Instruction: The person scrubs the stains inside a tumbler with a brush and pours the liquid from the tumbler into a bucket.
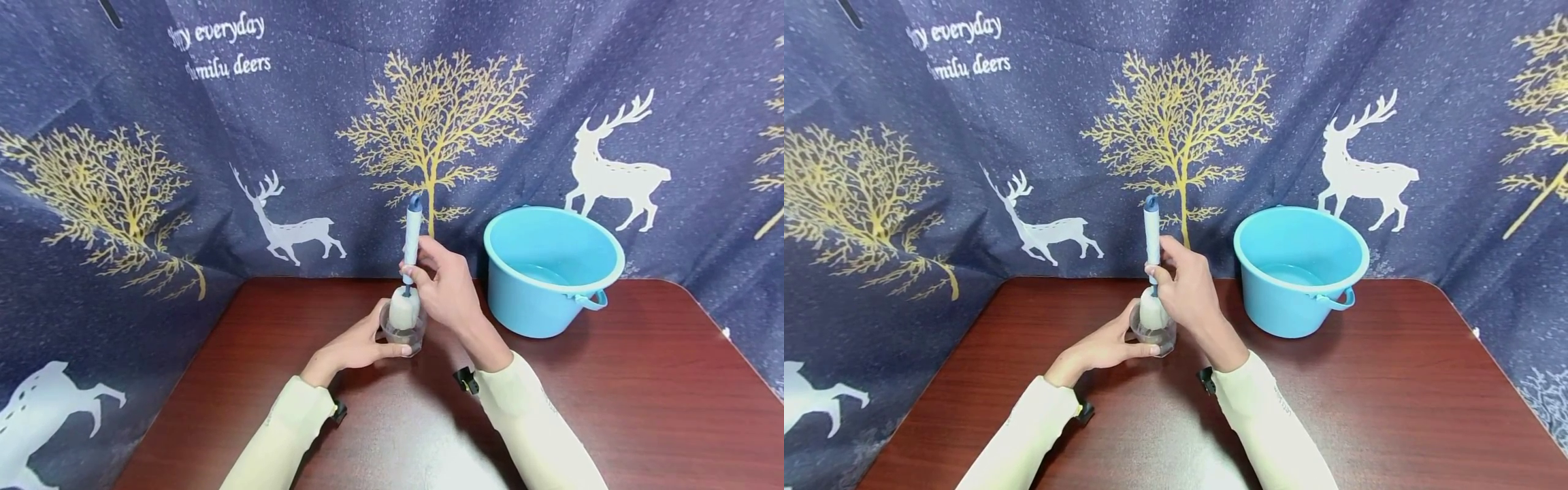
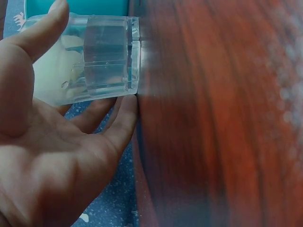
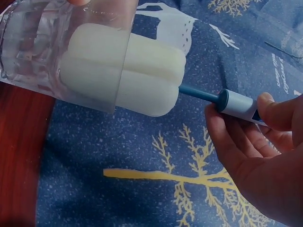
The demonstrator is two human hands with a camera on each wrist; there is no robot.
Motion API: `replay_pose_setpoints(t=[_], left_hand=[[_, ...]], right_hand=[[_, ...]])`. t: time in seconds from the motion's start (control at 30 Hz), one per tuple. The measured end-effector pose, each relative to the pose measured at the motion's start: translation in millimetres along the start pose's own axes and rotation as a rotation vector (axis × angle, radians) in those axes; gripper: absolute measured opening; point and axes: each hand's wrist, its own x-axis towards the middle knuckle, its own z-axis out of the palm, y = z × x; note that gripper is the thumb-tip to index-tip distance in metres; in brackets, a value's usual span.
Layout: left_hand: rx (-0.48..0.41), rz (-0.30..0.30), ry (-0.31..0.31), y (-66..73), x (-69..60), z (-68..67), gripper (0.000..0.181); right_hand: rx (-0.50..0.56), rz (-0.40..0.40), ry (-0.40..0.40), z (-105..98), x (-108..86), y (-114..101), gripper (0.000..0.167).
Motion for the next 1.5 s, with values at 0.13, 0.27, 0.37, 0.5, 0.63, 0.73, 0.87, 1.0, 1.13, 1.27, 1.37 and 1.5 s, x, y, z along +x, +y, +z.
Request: replay_pose_setpoints(t=[0.13,0.27,0.37,0.5,0.63,0.73,0.87,1.0,1.13,1.27,1.37,1.5], left_hand=[[-0.007,0.0,-0.004,1.0,-0.1,0.1,0.078],[-0.01,-0.003,0.0,1.6,-0.8,0.3,0.079],[-0.005,-0.007,0.0,2.0,-1.3,-0.1,0.079],[-0.006,-0.013,-0.004,2.0,-0.8,-1.0,0.081],[0.0,-0.009,-0.002,2.5,-0.1,-0.8,0.082],[0.002,-0.003,0.0,3.0,0.1,-0.1,0.082],[-0.006,-0.006,-0.005,3.2,0.1,0.8,0.083],[-0.012,-0.004,-0.005,3.0,0.1,1.4,0.084],[-0.02,-0.004,-0.012,2.5,0.3,1.2,0.085],[-0.026,-0.005,-0.012,2.8,-0.2,0.7,0.085],[-0.016,-0.009,-0.011,2.8,-0.5,0.7,0.085],[-0.01,-0.018,-0.013,2.5,-0.7,0.6,0.086]], right_hand=[[-0.042,-0.013,0.004,-1,0.1,-1,0.018],[-0.08,-0.021,0.01,-2,-0.5,-2,0.02],[-0.104,-0.024,0.013,-2,-0.8,-5,0.021],[-0.129,-0.017,0.017,-3,-1.1,-7,0.022],[-0.148,-0.013,0.018,-4,-1.6,-10,0.022],[-0.159,-0.012,0.018,-4,-2.4,-12,0.021],[-0.173,-0.012,0.02,-5,-4.1,-13,0.02],[-0.177,-0.018,0.016,-5,-5.7,-16,0.02],[-0.182,-0.016,0.008,-5,-7.1,-19,0.018],[-0.197,-0.012,0.005,-5,-8.0,-22,0.017],[-0.2,-0.011,-0.003,-5,-8.7,-24,0.017],[-0.196,-0.004,-0.014,-5,-9.4,-25,0.016]])
